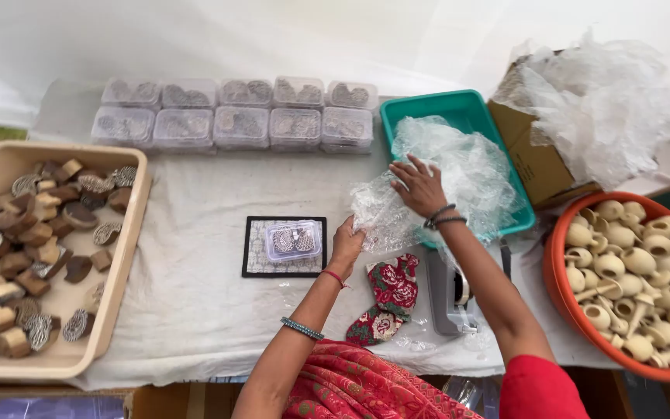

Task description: The person wraps a small rectangular object in bubble wrap on a table. They smooth the wrap around the item, fold the edges, and press it down to secure the package.

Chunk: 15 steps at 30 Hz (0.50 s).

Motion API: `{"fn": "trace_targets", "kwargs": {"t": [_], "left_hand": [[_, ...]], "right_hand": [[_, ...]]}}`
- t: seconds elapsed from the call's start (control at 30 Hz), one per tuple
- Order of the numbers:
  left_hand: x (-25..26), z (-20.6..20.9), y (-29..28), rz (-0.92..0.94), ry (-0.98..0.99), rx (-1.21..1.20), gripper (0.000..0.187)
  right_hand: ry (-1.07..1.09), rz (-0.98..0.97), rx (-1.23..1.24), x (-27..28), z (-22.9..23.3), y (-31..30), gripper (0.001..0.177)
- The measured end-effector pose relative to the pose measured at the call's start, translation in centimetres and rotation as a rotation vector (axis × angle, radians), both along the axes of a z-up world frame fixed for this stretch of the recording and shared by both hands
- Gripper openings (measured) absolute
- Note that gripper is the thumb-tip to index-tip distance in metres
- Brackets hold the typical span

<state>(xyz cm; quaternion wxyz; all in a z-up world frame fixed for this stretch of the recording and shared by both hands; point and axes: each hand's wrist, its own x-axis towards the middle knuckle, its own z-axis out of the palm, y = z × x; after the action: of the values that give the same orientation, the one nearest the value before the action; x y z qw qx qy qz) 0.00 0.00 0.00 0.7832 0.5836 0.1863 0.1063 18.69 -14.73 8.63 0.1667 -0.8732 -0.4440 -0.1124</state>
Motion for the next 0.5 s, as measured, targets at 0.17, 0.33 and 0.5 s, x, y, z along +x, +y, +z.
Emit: {"fn": "trace_targets", "kwargs": {"t": [0.17, 0.33, 0.5], "left_hand": [[-4.9, 4.0, 4.6, -0.008, 0.122, 0.033, 0.055], [-14.3, 8.3, 12.6, 0.118, -0.026, -0.080, 0.043], [-21.7, 9.5, 15.4, 0.280, -0.184, -0.390, 0.038]], "right_hand": [[0.208, -0.358, -0.519, 9.1, -8.6, -5.9, 0.054], [0.279, -0.501, -0.646, 11.2, -15.0, -13.4, 0.059], [0.083, -0.500, -0.215, 8.1, -11.2, -11.4, 0.044]]}}
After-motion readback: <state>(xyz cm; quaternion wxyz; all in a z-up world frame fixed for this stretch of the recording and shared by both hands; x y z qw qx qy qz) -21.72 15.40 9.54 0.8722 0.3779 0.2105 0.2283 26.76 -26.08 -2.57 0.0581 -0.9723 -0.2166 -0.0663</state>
